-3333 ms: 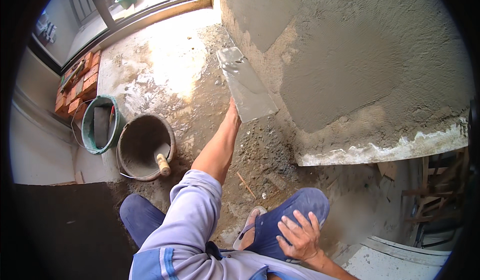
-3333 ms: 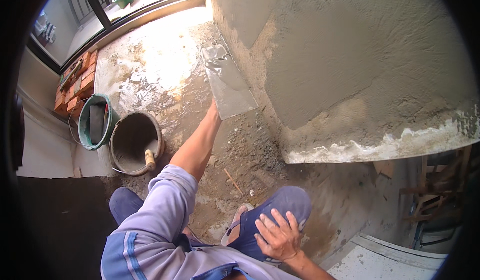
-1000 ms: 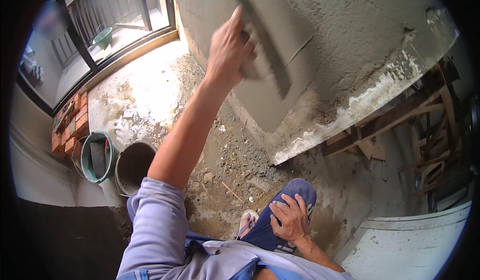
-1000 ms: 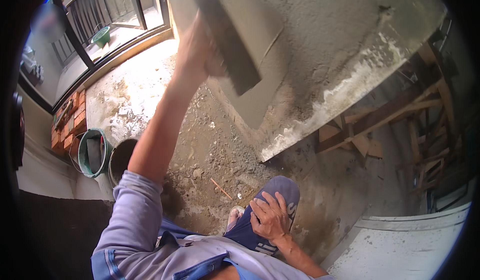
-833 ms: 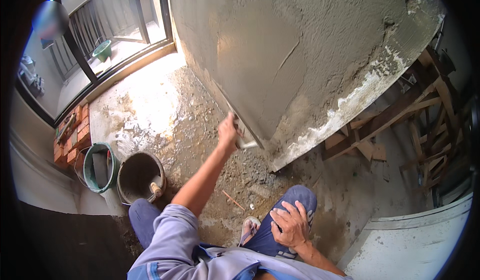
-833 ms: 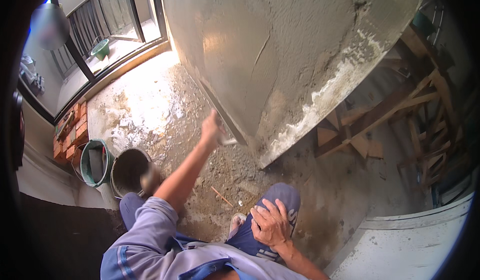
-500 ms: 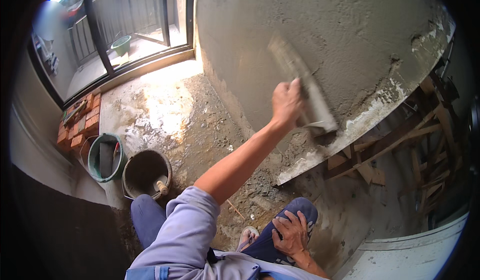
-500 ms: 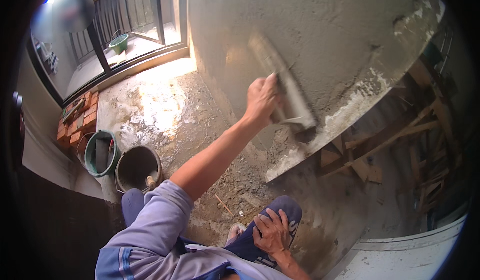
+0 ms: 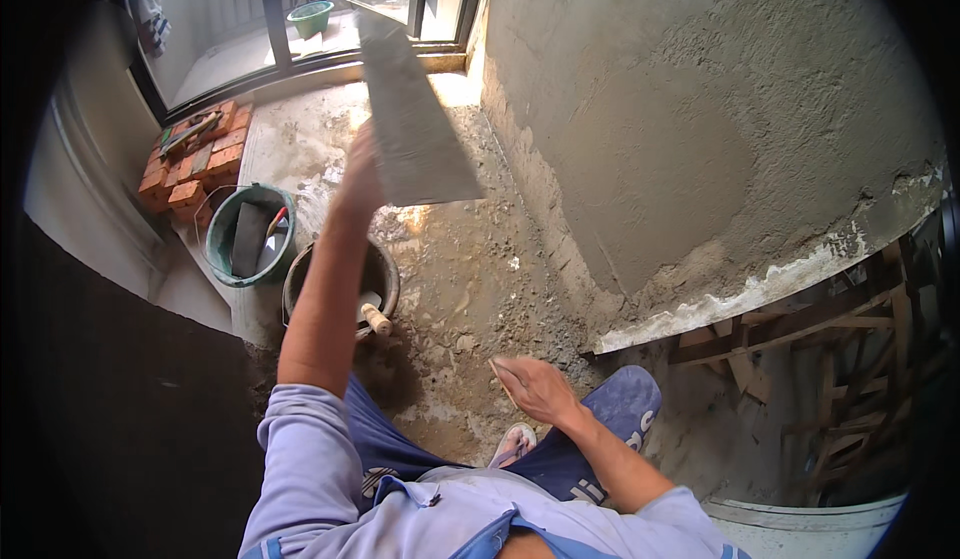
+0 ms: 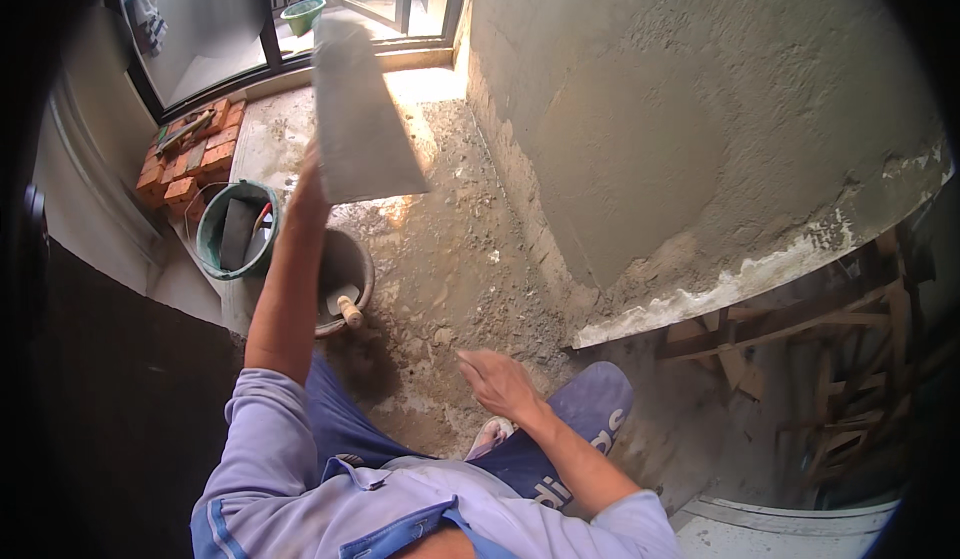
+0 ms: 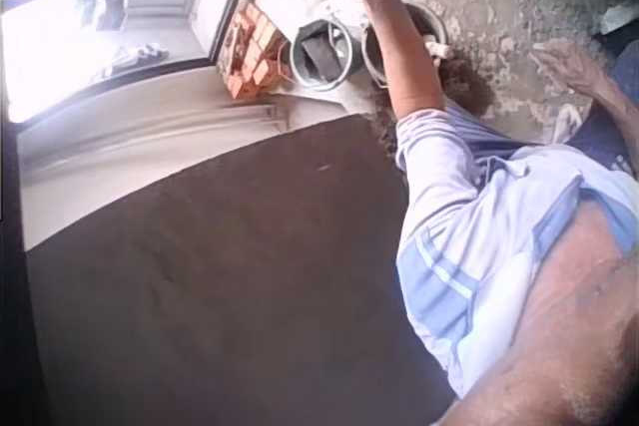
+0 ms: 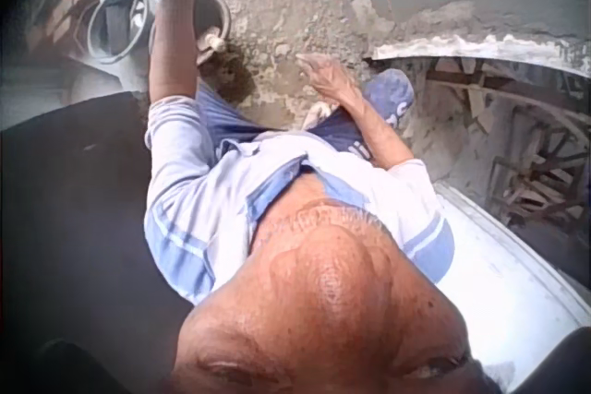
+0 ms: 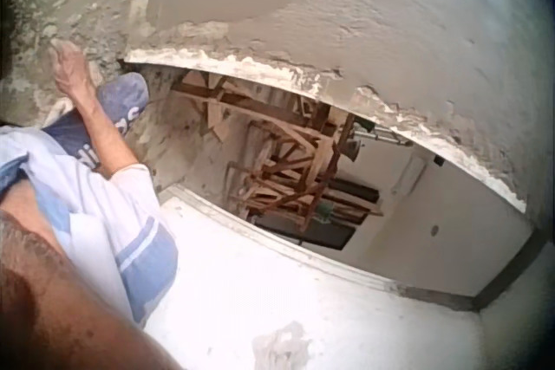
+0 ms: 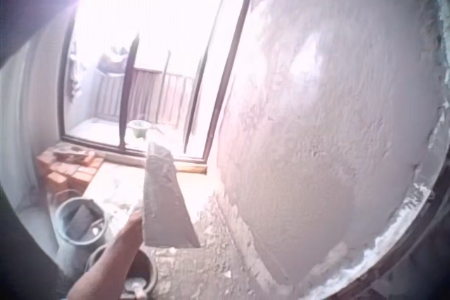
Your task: The person applies mortar to a wall using a trowel and a hawk, then uses a wooden float to smooth and level the surface.
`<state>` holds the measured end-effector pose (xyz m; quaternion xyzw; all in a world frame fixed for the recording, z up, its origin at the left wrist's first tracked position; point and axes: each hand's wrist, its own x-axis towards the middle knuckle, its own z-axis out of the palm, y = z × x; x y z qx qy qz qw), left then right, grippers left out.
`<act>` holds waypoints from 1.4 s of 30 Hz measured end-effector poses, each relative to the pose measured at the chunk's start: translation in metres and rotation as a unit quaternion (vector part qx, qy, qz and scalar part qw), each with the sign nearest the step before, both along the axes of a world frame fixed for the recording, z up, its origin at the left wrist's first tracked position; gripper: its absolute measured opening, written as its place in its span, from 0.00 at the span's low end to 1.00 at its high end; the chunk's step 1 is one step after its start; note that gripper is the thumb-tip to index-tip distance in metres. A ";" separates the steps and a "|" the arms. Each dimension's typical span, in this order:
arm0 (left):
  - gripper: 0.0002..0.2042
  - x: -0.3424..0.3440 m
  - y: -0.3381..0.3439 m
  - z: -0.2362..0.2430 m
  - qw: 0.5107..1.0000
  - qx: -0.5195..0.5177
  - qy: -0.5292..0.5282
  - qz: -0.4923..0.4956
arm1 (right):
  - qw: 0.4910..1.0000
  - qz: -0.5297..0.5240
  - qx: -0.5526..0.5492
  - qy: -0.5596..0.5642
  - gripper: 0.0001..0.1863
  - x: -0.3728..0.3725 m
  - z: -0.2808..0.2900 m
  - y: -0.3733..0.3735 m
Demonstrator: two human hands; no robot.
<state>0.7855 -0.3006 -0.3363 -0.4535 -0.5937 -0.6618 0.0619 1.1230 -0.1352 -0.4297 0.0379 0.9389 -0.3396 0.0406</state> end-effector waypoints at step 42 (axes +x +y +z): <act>0.36 0.011 -0.051 -0.192 0.869 -0.245 -0.375 0.209 | 0.960 0.092 0.243 -0.108 0.24 -0.182 -0.100 -0.023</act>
